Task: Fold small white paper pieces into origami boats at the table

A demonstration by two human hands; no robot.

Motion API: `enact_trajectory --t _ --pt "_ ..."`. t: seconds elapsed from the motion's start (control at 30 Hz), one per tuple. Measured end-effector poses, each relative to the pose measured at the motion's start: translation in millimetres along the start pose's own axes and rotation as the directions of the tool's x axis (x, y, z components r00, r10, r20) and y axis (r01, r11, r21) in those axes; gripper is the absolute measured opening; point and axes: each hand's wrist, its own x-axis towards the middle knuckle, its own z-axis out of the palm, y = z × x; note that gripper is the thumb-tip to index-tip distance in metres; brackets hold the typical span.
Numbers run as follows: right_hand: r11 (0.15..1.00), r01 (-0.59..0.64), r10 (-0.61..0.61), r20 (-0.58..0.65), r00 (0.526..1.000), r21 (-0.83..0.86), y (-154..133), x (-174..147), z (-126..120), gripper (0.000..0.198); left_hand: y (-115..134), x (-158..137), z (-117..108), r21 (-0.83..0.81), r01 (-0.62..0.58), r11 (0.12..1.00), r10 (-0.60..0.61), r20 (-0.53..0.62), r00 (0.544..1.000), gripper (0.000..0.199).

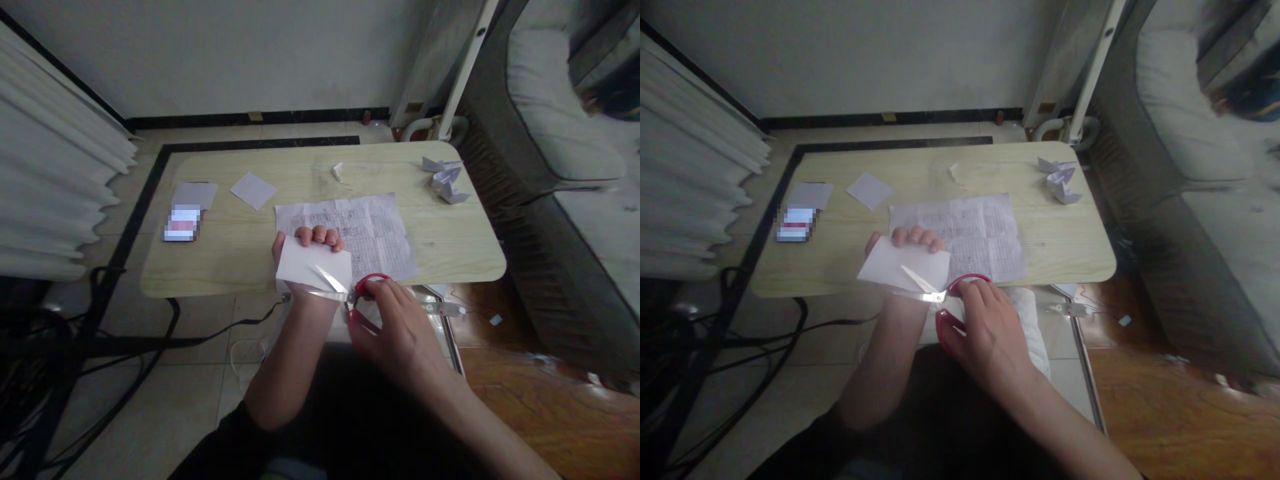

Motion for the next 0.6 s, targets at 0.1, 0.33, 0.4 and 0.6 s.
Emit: enact_trajectory --t 0.1,0.33,0.4,0.6 --pt "1.0 -0.004 0.004 0.007 1.0 -0.005 -1.1 0.3 0.0 0.02 0.9 -0.2 1.3 -0.02 0.003 1.0 -0.003 0.014 1.0 0.053" --pt "0.999 -0.033 0.033 0.023 0.999 -0.006 -1.8 0.3 1.5 0.02 -2.2 4.6 -2.8 -0.07 -0.009 0.998 0.011 0.024 1.0 0.052" --pt "0.999 -0.041 0.041 0.026 0.999 0.004 -1.8 0.5 1.8 0.021 -4.4 6.1 -4.9 -0.135 -0.001 0.991 0.008 0.05 0.999 0.053" --pt "0.997 -0.061 0.06 0.026 0.998 0.045 -2.4 0.7 3.3 0.02 -3.6 3.4 1.8 -0.108 0.0 0.994 -0.001 -0.013 1.0 0.051"
